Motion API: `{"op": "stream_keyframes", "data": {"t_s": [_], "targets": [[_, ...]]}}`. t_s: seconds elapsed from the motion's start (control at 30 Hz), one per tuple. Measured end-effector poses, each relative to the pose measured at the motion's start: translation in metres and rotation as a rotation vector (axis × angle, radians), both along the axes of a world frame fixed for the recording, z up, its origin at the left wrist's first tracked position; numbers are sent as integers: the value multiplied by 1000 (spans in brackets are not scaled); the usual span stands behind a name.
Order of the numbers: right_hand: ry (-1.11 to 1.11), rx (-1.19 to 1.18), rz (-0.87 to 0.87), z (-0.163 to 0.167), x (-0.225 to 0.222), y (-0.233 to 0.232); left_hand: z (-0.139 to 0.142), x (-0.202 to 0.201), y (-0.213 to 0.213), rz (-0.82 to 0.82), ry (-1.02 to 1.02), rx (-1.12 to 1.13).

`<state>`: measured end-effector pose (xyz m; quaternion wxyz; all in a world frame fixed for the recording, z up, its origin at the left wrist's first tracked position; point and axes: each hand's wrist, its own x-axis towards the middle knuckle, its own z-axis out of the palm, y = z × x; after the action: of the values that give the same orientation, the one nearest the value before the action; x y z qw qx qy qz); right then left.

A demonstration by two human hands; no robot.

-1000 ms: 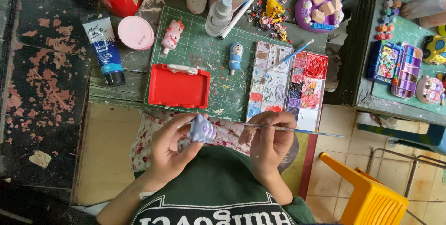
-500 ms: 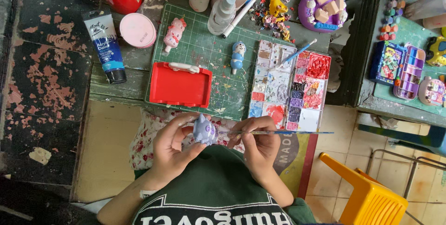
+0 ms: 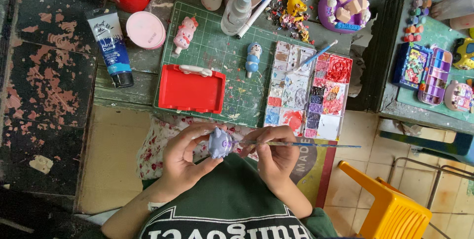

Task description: The person paints a small purple figurine with white and purple paint using a fine brush. They rotate the figurine to access different sides, dip the brush into a water container, and reload paint from a palette. The figurine is held in the left hand while the right hand applies paint.

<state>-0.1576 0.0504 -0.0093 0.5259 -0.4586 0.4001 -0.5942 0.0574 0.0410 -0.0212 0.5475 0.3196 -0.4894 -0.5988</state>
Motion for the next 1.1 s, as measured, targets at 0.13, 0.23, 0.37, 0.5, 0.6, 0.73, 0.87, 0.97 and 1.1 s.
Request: {"op": "stream_keyframes", "data": {"t_s": [0.13,0.23,0.37,0.5,0.6,0.73,0.87,0.97,1.1], "targets": [[6,-13,-1,0,-1,0,0,1,-1,-6,-3,-22],[38,-17,-5,0,-2,1,-1,0,0,-7,-7,-18],[55,-24,-6,0,-2,1,-2,-1,1,0,11,-10],[58,-22,-10,-1,-2,1,-2,0,1,2,4,-8],[71,-28,-6,-3,-4,1,-2,1,0,-13,-12,-8],[67,-26,0,-5,-5,3,-2,0,0,8,4,-8],[68,-21,0,-6,-5,3,-1,-1,-1,-1,14,-4],[53,4,-6,-5,-4,2,0,-1,-1,-4,17,2],[41,-18,1,-3,-4,2,0,0,-2,1,21,-2]]}}
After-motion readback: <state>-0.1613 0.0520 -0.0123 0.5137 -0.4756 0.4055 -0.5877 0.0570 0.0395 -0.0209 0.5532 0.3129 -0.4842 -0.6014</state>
